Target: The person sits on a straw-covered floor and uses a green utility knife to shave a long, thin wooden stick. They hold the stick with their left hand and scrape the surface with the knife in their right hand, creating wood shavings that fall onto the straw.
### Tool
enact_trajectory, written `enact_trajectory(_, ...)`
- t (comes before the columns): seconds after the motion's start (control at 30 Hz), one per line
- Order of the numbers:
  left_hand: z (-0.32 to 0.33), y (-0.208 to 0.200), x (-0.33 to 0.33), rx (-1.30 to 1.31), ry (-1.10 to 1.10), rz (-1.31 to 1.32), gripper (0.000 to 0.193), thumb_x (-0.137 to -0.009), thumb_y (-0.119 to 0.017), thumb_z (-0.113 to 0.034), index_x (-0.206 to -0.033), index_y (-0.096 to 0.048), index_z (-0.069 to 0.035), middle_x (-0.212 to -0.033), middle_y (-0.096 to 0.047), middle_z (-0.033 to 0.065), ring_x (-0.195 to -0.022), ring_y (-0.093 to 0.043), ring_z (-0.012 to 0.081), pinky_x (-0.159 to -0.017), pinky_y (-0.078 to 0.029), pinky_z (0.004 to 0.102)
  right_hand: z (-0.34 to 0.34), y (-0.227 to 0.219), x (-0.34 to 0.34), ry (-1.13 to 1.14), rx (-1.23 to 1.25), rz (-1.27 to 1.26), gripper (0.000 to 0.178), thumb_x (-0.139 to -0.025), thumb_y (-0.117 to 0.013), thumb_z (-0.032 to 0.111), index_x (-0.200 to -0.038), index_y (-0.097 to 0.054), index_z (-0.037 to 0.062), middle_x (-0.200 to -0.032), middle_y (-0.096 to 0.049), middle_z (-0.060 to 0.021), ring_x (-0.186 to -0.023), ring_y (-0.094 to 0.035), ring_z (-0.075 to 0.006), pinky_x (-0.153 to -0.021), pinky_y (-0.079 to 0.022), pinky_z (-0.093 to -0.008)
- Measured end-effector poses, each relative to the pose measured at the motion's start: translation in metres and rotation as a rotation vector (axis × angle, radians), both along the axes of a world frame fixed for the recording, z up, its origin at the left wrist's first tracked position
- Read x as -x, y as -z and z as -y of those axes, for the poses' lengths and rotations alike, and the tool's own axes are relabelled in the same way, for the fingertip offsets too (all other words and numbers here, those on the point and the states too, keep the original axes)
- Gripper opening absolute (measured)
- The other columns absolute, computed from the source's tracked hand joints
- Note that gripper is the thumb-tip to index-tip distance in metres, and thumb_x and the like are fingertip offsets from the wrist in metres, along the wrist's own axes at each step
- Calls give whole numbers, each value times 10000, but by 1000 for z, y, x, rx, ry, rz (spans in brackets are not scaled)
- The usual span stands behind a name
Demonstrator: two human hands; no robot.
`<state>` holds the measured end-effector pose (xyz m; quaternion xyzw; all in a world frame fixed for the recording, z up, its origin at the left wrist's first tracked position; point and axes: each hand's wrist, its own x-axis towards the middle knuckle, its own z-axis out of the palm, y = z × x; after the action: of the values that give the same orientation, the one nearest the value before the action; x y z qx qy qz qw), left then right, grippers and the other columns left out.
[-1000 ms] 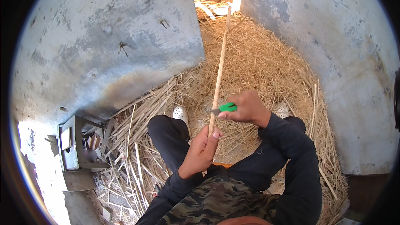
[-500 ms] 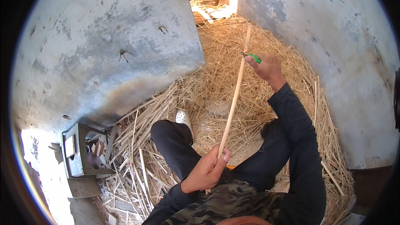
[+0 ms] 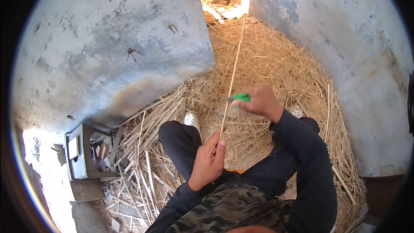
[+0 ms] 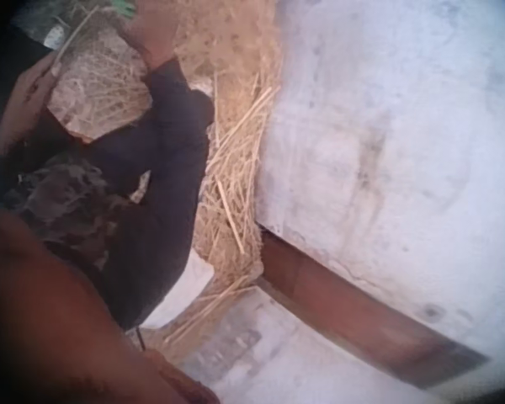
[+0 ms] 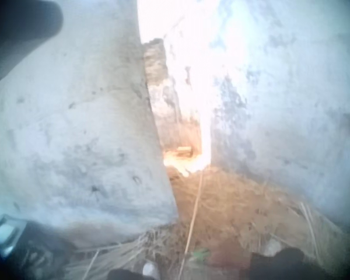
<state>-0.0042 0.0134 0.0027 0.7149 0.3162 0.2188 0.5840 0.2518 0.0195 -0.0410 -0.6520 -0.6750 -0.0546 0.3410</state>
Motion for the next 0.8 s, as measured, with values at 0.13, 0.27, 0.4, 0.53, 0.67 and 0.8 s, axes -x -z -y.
enact_trajectory(0.13,-3,-4,-3,32,-26,-134,412,-998,-467,-101,-1355,-435,102,-976,-644,144,-789,-545,82,-720,-474,250,4,8,7,4,-18,-1,671,-708,-612,769,-525,-521,130,-440,-470,-79,-397,-516,-277,-400,-384,-388)
enact_trajectory(0.27,1,2,-2,-110,7,62,402,-995,-474,-89,-1349,-441,99,-815,-553,51,-696,-451,50,-620,-395,227,6,-9,9,-50,-70,84,690,-776,-544,764,-512,-510,127,-430,-446,-60,-359,-466,-233,-383,-353,-369)
enact_trajectory(0.4,5,-8,-2,99,52,18,358,-1001,-465,-90,-1327,-482,56,-632,-368,-72,-566,-284,-1,-481,-234,212,-9,-9,-43,194,-55,-1,726,-823,-470,768,-509,-496,114,-420,-416,-40,-349,-433,-211,-368,-313,-360)
enact_trajectory(0.53,6,-12,2,128,42,1,342,-1003,-455,-91,-1322,-493,27,-630,-336,-81,-565,-271,0,-487,-217,210,1,-3,-12,68,-74,3,724,-827,-467,768,-515,-505,116,-419,-424,-26,-355,-445,-190,-367,-327,-358)
enact_trajectory(0.67,7,-17,5,114,88,-25,345,-1004,-452,-90,-1330,-488,16,-626,-331,-76,-561,-274,4,-487,-218,212,-2,-2,-21,90,-80,21,715,-829,-474,763,-525,-524,117,-416,-434,-4,-359,-449,-158,-365,-342,-346)
enact_trajectory(0.8,19,-12,15,57,157,-19,347,-1003,-449,-86,-1334,-485,12,-630,-333,-68,-563,-282,5,-487,-224,214,-12,-15,-71,351,-88,-8,686,-840,-473,749,-599,-642,129,-405,-430,-4,-357,-441,-144,-368,-335,-320)
